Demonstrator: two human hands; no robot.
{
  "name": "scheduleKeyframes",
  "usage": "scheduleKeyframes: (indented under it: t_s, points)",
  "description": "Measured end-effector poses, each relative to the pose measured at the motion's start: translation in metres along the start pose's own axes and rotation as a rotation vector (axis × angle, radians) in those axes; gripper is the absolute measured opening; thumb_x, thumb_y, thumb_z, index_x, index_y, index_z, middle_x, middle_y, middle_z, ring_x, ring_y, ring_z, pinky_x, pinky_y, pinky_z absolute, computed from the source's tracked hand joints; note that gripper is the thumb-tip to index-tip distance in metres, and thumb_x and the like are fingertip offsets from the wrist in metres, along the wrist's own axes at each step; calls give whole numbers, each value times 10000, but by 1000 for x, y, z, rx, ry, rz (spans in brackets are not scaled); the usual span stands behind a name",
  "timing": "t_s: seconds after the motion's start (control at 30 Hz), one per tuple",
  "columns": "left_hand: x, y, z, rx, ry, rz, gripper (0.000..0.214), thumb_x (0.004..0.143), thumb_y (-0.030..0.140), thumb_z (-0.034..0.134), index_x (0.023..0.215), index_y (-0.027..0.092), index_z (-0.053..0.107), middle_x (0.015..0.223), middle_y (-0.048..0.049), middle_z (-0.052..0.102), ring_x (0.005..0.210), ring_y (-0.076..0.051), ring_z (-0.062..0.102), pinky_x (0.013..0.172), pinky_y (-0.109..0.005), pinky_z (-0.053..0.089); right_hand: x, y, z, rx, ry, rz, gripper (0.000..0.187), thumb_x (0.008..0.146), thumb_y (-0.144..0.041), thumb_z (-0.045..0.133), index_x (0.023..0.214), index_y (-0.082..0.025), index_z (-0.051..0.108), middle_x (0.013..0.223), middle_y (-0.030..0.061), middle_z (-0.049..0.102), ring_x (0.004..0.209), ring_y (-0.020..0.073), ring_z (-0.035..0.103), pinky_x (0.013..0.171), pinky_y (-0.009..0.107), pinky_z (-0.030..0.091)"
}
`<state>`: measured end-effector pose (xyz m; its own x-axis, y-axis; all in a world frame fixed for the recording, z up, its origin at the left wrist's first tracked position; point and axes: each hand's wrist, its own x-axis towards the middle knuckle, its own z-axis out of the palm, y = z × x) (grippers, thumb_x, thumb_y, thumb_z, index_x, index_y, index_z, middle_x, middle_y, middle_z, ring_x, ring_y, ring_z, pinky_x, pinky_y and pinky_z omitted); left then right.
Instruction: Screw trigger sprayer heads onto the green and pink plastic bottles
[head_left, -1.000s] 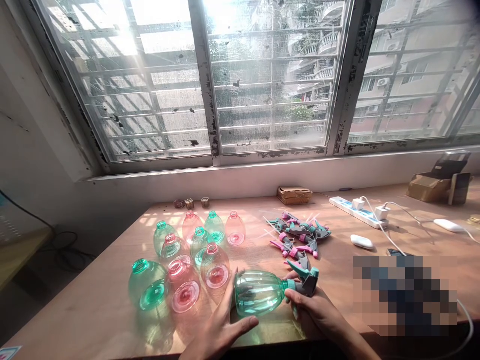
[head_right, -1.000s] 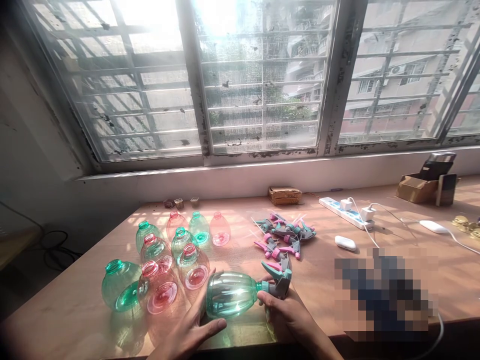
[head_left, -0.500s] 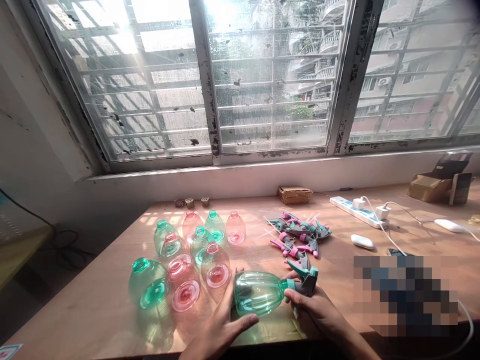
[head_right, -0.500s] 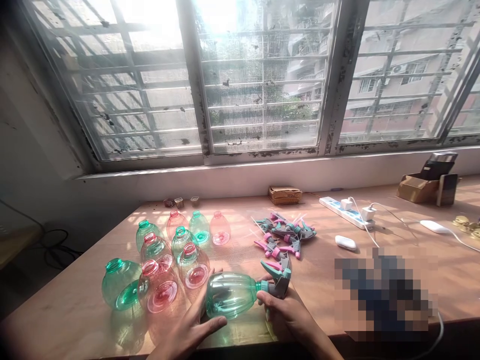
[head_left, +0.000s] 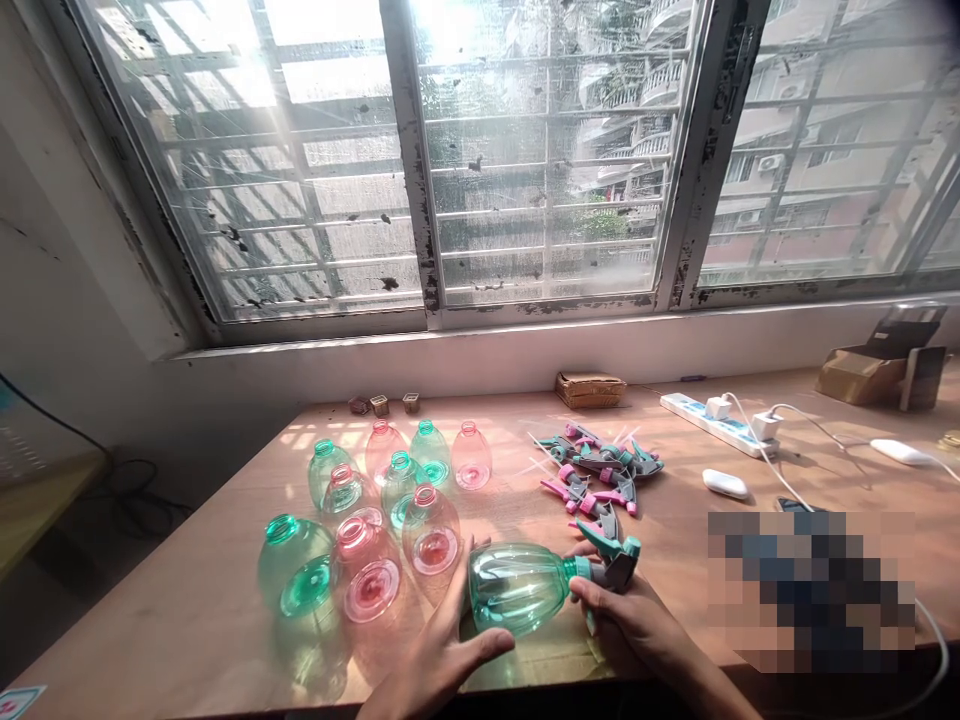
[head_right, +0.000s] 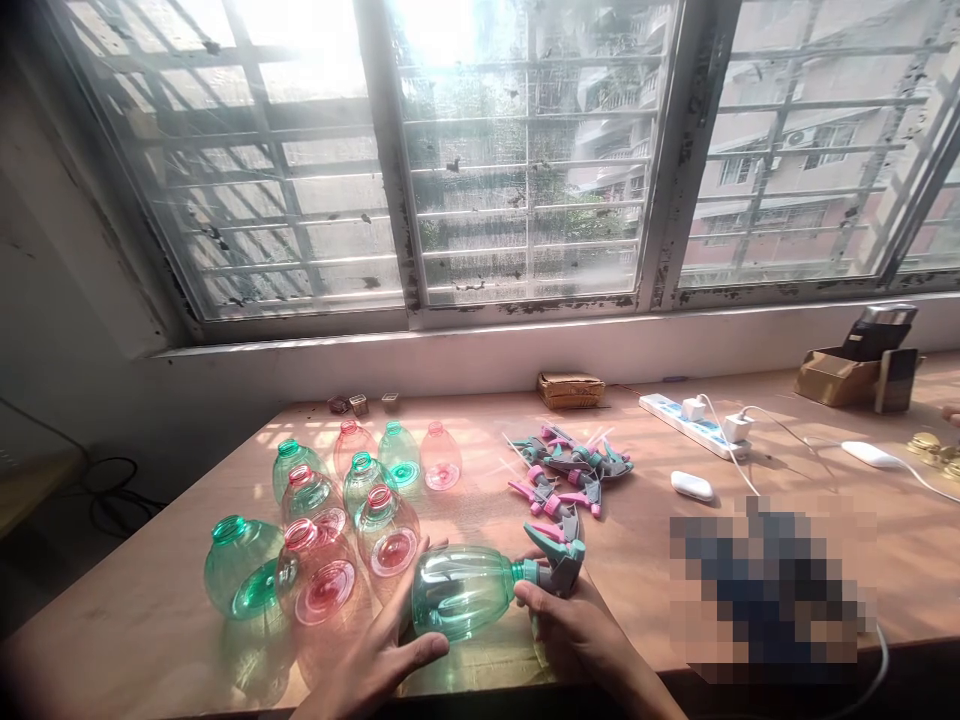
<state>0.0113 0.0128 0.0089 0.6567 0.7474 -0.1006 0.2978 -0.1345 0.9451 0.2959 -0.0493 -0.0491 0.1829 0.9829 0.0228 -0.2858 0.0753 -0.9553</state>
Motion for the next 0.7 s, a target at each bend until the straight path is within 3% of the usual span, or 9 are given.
scheduleKeyframes:
  t_s: [0.1, 0.23, 0.4, 0.53, 0.7]
  points:
    - [1, 1, 0, -39, 2, 0, 1219, 882, 570, 811, 1777, 201, 71, 1864, -126, 71, 1730, -343, 1, 1397, -540, 22, 1, -2, 0, -28, -3, 12, 568, 738, -604, 974, 1069, -218, 720, 761, 10, 735, 646, 182, 661, 635, 307, 518]
    - [1, 5, 3, -69, 15, 40, 1202, 873, 421, 835, 1777, 274, 55, 1868, -95, 92, 1731, -323, 35, 1401, -529, 61, 2, -7, 3, -28, -34, 45, 592, 746, -653, 944, 1035, -220, 664, 703, -13, 699, 487, 153, 582, 501, 293, 470]
    - [5, 0, 6, -171, 25, 73, 1277, 806, 330, 896, 1773, 323, 63, 1867, -106, 107, 1721, -352, 135, 1396, -548, 122, 1, -13, 6, -28, -33, 38, 597, 745, -652, 944, 1030, -218, 649, 703, -11, 700, 494, 156, 588, 505, 298, 484]
    - [11, -9, 7, -261, 8, 67, 1404, 699, 312, 996, 1772, 320, 92, 1838, -140, 241, 1693, -402, 237, 1379, -584, 211, -1, -10, 4, -28, -33, 28, 617, 727, -658, 957, 1067, -224, 680, 632, -35, 652, 517, 166, 576, 550, 309, 470]
    - [11, -9, 4, -275, -5, 71, 1294, 744, 371, 979, 1763, 312, 183, 1770, -134, 415, 1662, -432, 307, 1351, -629, 274, 1, -2, 0, -46, -15, 12, 587, 758, -633, 951, 1086, -216, 698, 708, -8, 714, 566, 164, 600, 601, 307, 462]
